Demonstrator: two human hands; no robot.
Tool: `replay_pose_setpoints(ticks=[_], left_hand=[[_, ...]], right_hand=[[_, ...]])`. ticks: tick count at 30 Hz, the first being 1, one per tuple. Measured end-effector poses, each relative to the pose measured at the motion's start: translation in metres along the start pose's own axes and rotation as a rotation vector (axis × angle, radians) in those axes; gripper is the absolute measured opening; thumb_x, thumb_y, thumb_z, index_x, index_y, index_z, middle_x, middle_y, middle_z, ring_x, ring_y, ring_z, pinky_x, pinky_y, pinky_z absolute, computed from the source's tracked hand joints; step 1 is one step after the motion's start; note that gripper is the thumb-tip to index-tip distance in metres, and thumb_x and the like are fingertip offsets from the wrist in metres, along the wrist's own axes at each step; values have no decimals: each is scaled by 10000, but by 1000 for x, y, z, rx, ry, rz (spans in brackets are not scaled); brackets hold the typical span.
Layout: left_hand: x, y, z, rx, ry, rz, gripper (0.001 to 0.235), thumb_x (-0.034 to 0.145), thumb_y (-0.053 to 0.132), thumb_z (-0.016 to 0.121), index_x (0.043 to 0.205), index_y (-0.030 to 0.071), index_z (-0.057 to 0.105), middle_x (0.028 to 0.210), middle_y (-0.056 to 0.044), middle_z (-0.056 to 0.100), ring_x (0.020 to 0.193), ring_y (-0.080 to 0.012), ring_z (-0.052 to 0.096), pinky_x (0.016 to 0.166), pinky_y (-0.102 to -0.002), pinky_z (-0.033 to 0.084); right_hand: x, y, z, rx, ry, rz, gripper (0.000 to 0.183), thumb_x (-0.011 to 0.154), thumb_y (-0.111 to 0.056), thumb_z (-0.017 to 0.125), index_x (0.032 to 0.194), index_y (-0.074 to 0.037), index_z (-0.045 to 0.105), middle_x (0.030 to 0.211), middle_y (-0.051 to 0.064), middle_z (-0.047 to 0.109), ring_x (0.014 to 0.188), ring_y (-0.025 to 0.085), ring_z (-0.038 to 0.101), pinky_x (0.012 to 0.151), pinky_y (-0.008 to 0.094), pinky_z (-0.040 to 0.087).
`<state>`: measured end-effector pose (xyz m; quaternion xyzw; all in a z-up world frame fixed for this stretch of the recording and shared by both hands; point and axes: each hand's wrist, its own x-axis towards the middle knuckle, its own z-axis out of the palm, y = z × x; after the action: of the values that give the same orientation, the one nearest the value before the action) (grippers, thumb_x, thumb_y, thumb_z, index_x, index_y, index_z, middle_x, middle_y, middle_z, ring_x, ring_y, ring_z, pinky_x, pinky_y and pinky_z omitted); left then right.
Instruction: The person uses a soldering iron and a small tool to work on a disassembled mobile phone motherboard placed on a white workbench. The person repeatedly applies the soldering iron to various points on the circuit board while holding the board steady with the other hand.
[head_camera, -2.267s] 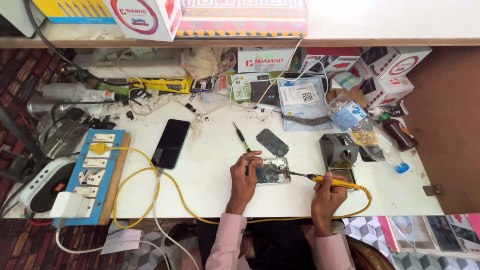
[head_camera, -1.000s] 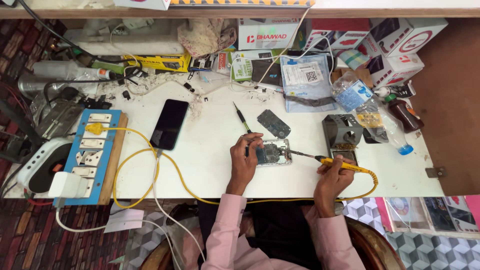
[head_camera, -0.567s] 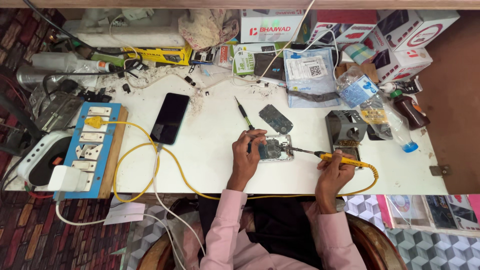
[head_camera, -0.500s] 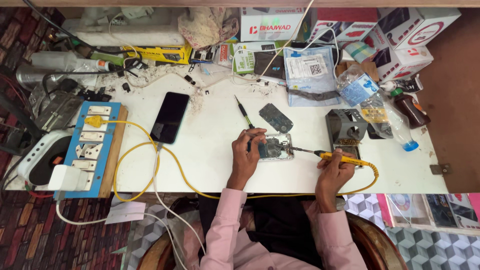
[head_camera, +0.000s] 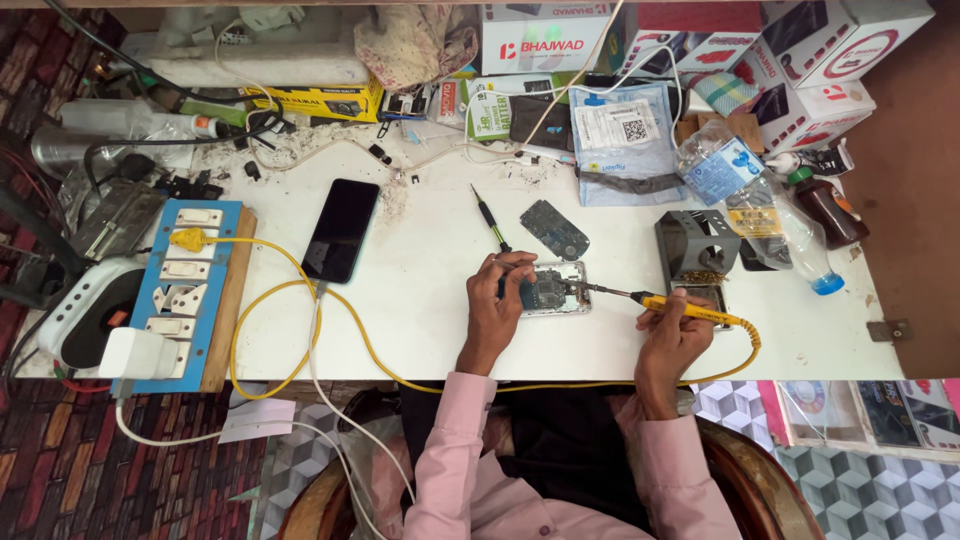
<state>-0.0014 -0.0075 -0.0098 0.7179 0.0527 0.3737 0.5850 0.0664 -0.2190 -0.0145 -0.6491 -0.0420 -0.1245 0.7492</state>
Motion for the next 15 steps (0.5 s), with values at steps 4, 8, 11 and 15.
replay_pose_setpoints(ticks=[4,8,11,15], left_hand=[[1,2,0,37,-16,-19,118,994,-38,581,883,-18,614,976,-126,769,803,-195,695,939,-376,520],[1,3,1,15,-16,-46,99,985,-22,602,890,-22,632,986,-117,770,814,-194,668,843,-347,538],[3,4,1,-10,-6,-42,129,997,-19,595,870,-23,616,1017,-113,763,847,-192,670,816,-331,556],[2,6,-1,62,-21,-16,83,998,-20,611,943,-43,668,912,-115,764,795,-193,662,846,-356,534]], right_hand=[[0,1,0,74,-14,-17,221,1131,-192,543,1012,-32,446,731,95,581,561,129,550,532,254,457],[0,0,1,44,-17,-4,210,1130,-197,536,1029,-32,452,720,95,580,566,132,553,542,255,455],[0,-2,3,45,-28,-7,204,1127,-190,536,1031,-28,456,736,92,592,584,131,563,561,257,469],[-1,-4,5,37,-65,18,195,1112,-177,542,1017,-21,472,726,92,596,585,129,566,558,254,464]])
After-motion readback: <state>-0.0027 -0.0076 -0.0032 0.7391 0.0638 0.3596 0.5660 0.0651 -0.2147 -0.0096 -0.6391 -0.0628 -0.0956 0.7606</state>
